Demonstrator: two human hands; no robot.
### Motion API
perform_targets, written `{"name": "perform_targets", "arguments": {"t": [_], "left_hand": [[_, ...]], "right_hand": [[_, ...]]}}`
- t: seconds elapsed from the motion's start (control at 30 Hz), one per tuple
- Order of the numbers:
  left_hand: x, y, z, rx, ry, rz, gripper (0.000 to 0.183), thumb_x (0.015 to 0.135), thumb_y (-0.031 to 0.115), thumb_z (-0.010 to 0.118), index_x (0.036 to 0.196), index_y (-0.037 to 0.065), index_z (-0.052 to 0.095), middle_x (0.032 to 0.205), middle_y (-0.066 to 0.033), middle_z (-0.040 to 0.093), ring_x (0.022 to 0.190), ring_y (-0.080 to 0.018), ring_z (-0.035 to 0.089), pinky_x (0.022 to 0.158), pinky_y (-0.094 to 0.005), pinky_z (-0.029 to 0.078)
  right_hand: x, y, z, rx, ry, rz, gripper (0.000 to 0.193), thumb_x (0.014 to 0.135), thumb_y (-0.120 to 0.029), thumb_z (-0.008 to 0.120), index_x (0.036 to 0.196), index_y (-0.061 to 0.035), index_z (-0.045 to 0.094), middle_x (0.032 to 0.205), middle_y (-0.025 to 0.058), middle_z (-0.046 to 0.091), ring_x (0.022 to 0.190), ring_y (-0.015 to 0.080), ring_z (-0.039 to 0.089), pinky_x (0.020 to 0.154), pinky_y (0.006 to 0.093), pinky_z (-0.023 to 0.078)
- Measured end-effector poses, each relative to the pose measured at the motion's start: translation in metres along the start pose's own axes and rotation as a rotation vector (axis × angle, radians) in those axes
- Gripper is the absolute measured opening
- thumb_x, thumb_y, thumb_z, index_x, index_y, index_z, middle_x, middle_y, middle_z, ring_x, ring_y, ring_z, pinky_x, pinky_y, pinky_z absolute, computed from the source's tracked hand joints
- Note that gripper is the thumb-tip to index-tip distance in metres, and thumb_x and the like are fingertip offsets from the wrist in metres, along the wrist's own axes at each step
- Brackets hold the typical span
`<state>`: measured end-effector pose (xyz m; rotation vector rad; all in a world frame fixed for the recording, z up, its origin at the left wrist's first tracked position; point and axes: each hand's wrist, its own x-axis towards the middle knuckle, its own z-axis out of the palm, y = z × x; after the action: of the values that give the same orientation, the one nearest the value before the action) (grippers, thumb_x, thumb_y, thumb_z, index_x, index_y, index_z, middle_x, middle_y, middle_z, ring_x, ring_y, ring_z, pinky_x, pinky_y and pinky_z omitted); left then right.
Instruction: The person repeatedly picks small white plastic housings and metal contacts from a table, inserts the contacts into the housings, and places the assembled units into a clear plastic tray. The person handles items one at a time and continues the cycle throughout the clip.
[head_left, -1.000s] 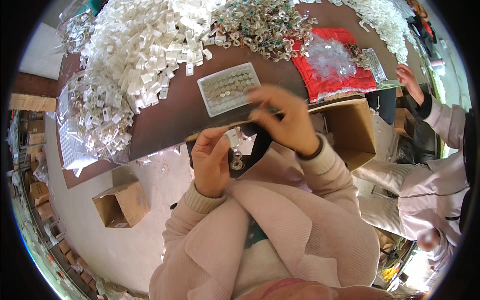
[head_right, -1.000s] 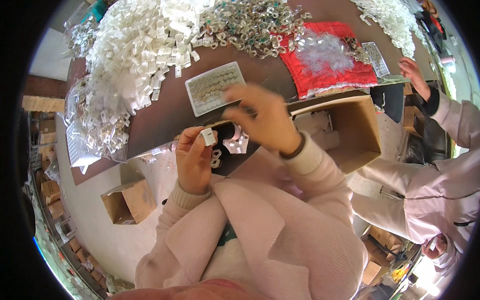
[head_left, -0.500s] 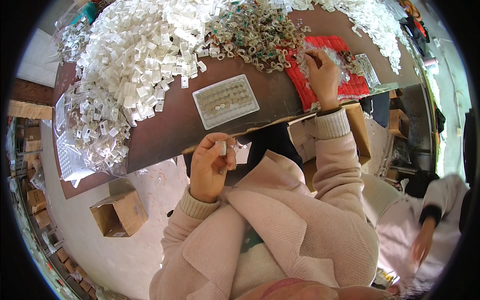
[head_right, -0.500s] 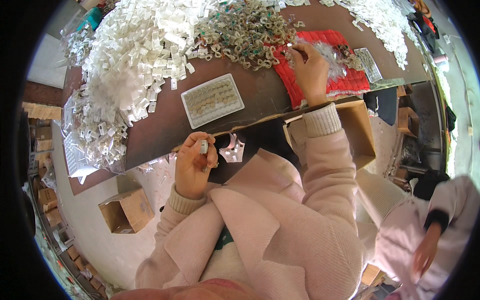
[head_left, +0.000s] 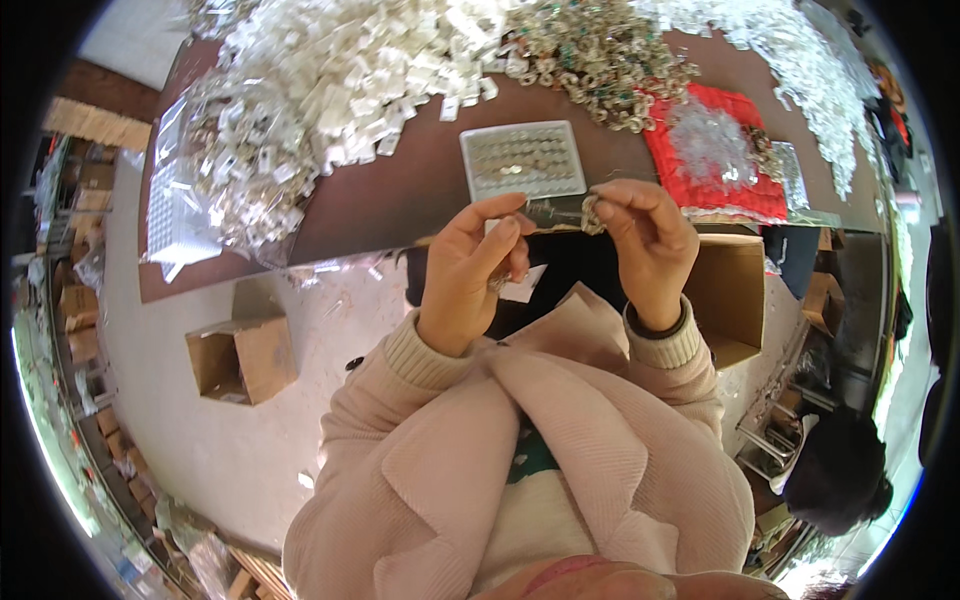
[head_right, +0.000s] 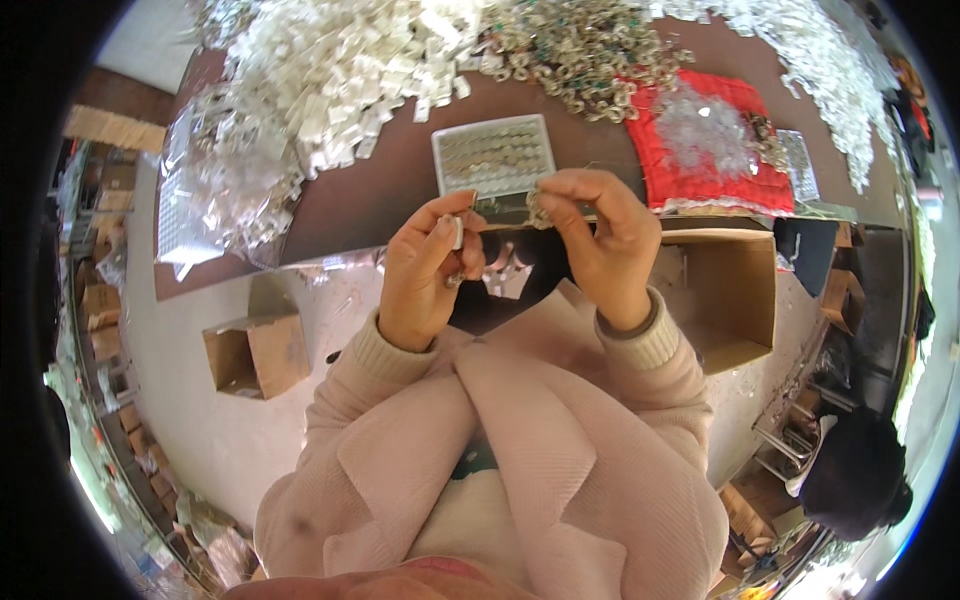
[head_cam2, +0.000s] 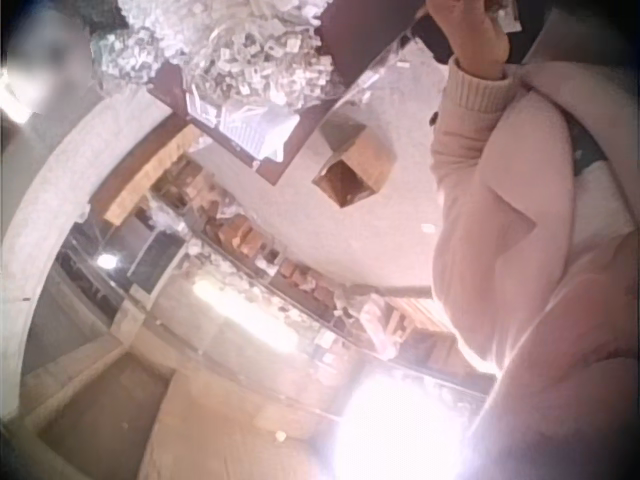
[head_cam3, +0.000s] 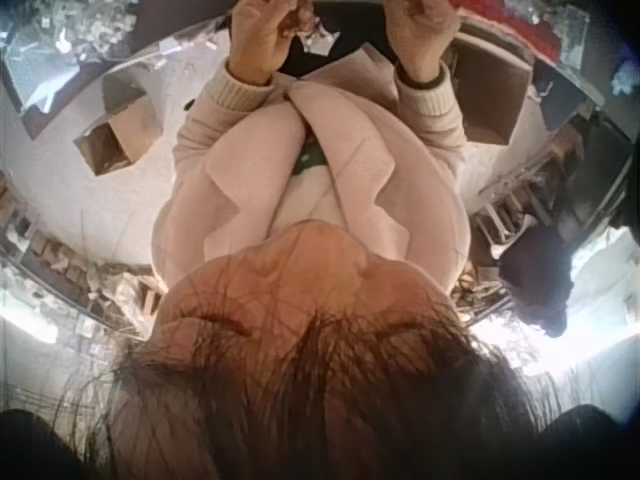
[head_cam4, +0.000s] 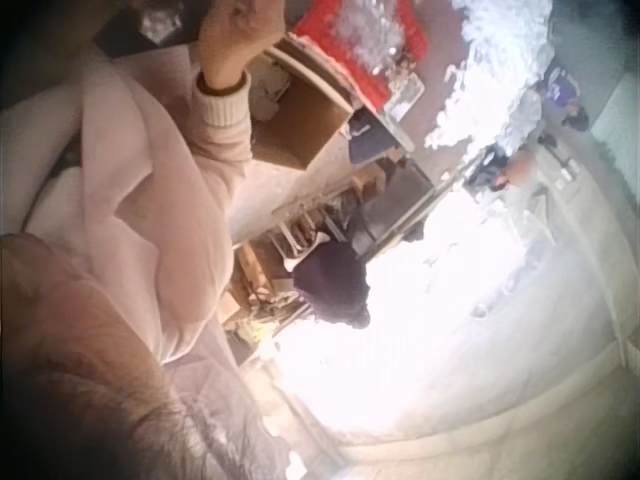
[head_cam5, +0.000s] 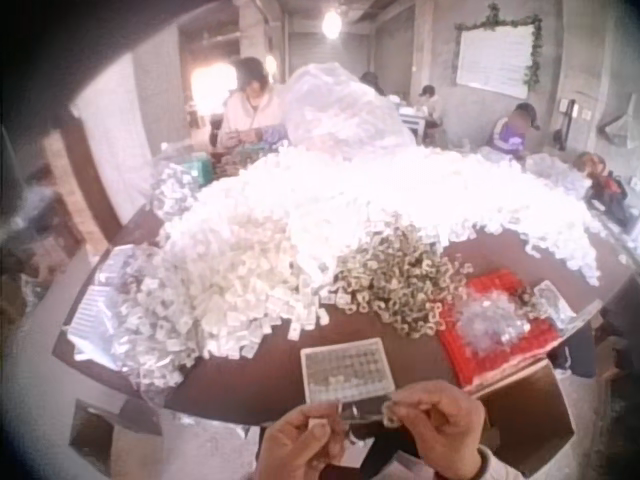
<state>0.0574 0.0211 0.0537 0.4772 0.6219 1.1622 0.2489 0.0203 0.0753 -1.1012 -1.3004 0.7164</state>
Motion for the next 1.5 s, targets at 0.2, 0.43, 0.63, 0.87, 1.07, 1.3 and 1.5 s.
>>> {"name": "perform_targets", "arguments": {"t": [0.2, 0.43, 0.63, 0.87, 1.07, 1.3, 1.5], "left_hand": [[-0.012, 0.007, -0.010, 0.176, 0.009, 0.034, 0.022, 0.096, 0.006, 0.065, 0.115, -0.004, 0.063, 0.090, -0.0064, 0.066, 0.062, -0.0095, 0.054, 0.055, -0.0228, 0.043], [-0.021, 0.005, -0.015, 0.342, -0.035, 0.181, 0.022, 0.092, -0.001, 0.067, 0.113, -0.005, 0.066, 0.094, -0.0073, 0.067, 0.064, -0.0088, 0.054, 0.055, -0.0211, 0.042], [-0.014, 0.006, -0.017, 0.316, -0.011, 0.213, 0.027, 0.093, -0.001, 0.065, 0.120, -0.005, 0.065, 0.100, -0.0106, 0.069, 0.066, -0.0089, 0.054, 0.056, -0.0208, 0.043], [-0.007, 0.015, -0.030, 0.319, 0.062, 0.223, 0.031, 0.094, 0.000, 0.064, 0.124, -0.004, 0.063, 0.102, -0.0143, 0.069, 0.066, -0.0086, 0.054, 0.057, -0.0210, 0.043], [-0.005, 0.020, -0.045, 0.249, 0.101, 0.214, 0.030, 0.094, 0.001, 0.064, 0.124, -0.004, 0.063, 0.102, -0.0143, 0.069, 0.066, -0.0082, 0.054, 0.058, -0.0213, 0.043], [-0.002, 0.023, -0.054, 0.223, 0.098, 0.197, 0.027, 0.095, 0.002, 0.065, 0.121, -0.003, 0.064, 0.098, -0.0127, 0.069, 0.066, -0.0081, 0.054, 0.057, -0.0211, 0.043], [0.001, 0.034, -0.049, 0.264, 0.114, 0.223, 0.024, 0.096, 0.004, 0.064, 0.119, -0.002, 0.064, 0.098, -0.0116, 0.068, 0.065, -0.0082, 0.053, 0.055, -0.0211, 0.042]], "right_hand": [[-0.012, -0.016, 0.019, -0.051, -0.204, -0.063, 0.024, 0.081, 0.008, 0.073, 0.104, 0.0022, 0.069, 0.101, 0.0115, 0.069, 0.088, 0.0195, 0.068, 0.078, 0.0276, 0.054], [-0.016, -0.025, 0.025, -0.330, -0.386, -0.272, 0.023, 0.084, 0.005, 0.066, 0.106, -0.0012, 0.071, 0.093, 0.0112, 0.068, 0.076, 0.0232, 0.067, 0.065, 0.0306, 0.055], [-0.004, -0.014, 0.032, -0.443, -0.392, -0.367, 0.023, 0.081, 0.007, 0.066, 0.103, -0.0017, 0.070, 0.093, 0.0134, 0.069, 0.081, 0.0284, 0.069, 0.070, 0.0338, 0.056], [0.106, 0.041, 0.059, -0.207, -0.335, 0.077, 0.011, 0.092, 0.000, 0.061, 0.103, 0.0015, 0.065, 0.089, 0.0088, 0.069, 0.075, 0.0129, 0.068, 0.065, 0.0288, 0.055], [0.156, 0.085, 0.095, -0.100, -0.232, 0.311, 0.015, 0.093, -0.003, 0.060, 0.104, 0.0075, 0.063, 0.088, 0.0121, 0.069, 0.074, 0.0159, 0.067, 0.064, 0.0287, 0.060], [0.161, 0.108, 0.095, -0.527, -0.309, 0.153, 0.017, 0.095, -0.005, 0.060, 0.109, 0.0046, 0.062, 0.094, 0.0091, 0.065, 0.082, 0.0140, 0.065, 0.071, 0.0225, 0.056], [0.149, 0.051, 0.068, 0.036, -0.274, 0.483, 0.017, 0.098, -0.007, 0.057, 0.111, 0.0039, 0.060, 0.100, 0.0105, 0.067, 0.092, 0.0193, 0.070, 0.081, 0.0255, 0.057]]}}
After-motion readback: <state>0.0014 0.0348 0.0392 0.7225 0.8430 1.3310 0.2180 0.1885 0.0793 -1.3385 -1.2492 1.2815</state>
